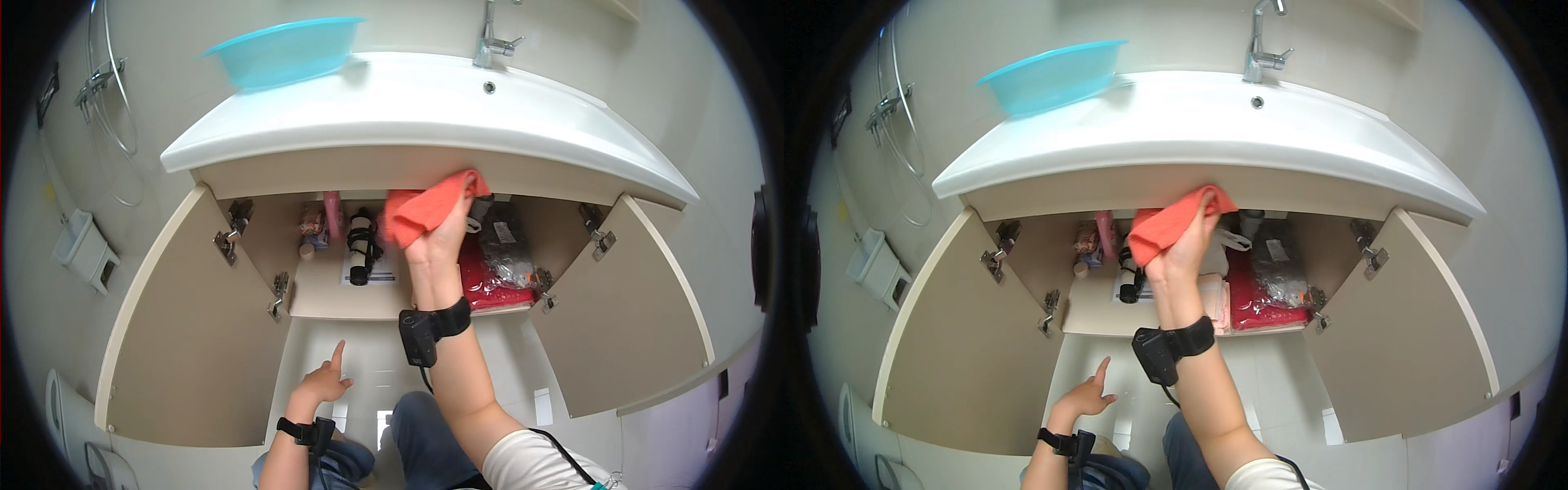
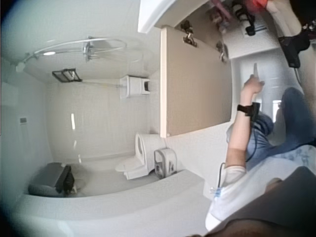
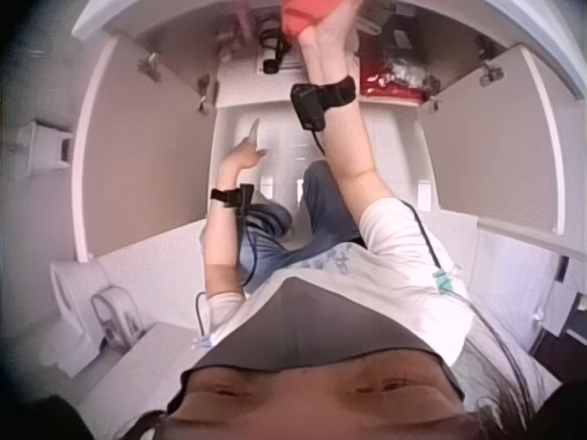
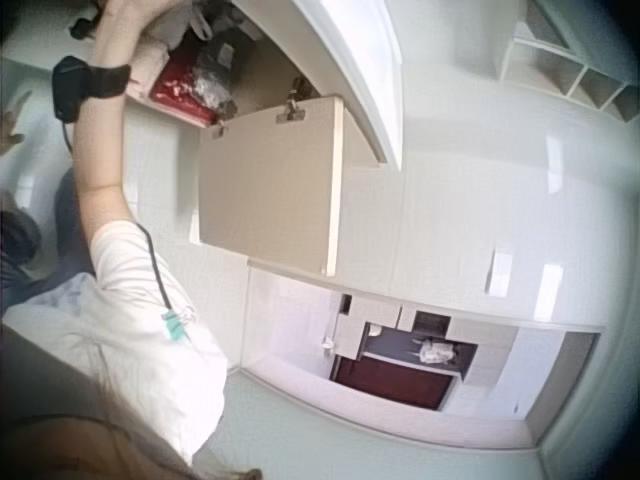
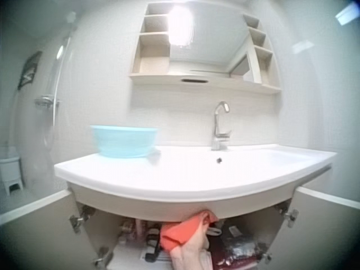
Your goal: Cleaning the bathroom shelves and vanity cabinets with a damp cloth.
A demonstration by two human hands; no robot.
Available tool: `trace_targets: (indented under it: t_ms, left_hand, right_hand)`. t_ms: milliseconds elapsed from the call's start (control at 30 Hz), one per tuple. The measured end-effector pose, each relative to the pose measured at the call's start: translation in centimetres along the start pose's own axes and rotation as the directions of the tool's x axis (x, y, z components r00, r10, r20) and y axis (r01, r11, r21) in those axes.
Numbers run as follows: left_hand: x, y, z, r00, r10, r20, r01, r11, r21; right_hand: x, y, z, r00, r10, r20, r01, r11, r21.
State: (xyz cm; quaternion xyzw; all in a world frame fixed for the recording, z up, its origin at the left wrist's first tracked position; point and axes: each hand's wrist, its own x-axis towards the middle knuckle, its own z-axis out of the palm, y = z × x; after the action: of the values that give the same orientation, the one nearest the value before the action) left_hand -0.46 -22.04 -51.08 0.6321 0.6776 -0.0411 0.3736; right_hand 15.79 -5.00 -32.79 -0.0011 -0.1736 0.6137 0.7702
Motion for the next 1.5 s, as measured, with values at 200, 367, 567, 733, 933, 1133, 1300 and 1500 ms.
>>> trace_targets:
  t_ms: [200,367,567,733,933,1133,1300,1500]
  left_hand:
    - [-0.5,0.1,2.0,0.994,-0.107,0.028,0.105,0.992,0.072]
    - [-1.0,1.3,1.1,0.993,-0.114,0.008,0.113,0.991,0.068]
    - [-0.7,0.0,1.2,0.993,-0.110,-0.029,0.112,0.992,0.058]
    - [-0.3,1.0,0.1,0.998,-0.053,-0.027,0.054,0.998,0.021]
    - [0.9,0.4,2.4,0.999,-0.041,0.034,0.038,0.993,0.109]
    - [1.2,-0.4,3.2,0.999,-0.034,0.024,0.032,0.993,0.110]
    - [0.6,0.7,2.5,0.998,-0.041,0.037,0.038,0.996,0.079]
    - [1.3,1.2,3.1,0.999,-0.023,0.045,0.018,0.993,0.117]
  right_hand:
    - [-2.6,8.9,0.2,0.918,0.339,0.206,-0.330,0.941,-0.077]
    - [-3.5,13.2,2.2,0.860,0.358,0.363,-0.309,0.932,-0.189]
    - [-3.4,9.0,2.4,0.875,0.395,0.280,-0.349,0.915,-0.201]
    - [1.3,-3.6,-2.8,0.975,0.145,0.166,-0.072,0.921,-0.383]
    - [7.5,-20.3,-8.6,0.995,-0.067,0.067,0.087,0.931,-0.354]
    - [10.1,-24.5,-8.2,0.962,-0.269,-0.051,0.262,0.958,-0.116]
    - [9.2,-22.2,-7.7,0.965,-0.257,-0.059,0.248,0.960,-0.128]
    - [1.0,-6.1,-4.5,0.969,0.148,0.196,-0.056,0.910,-0.410]
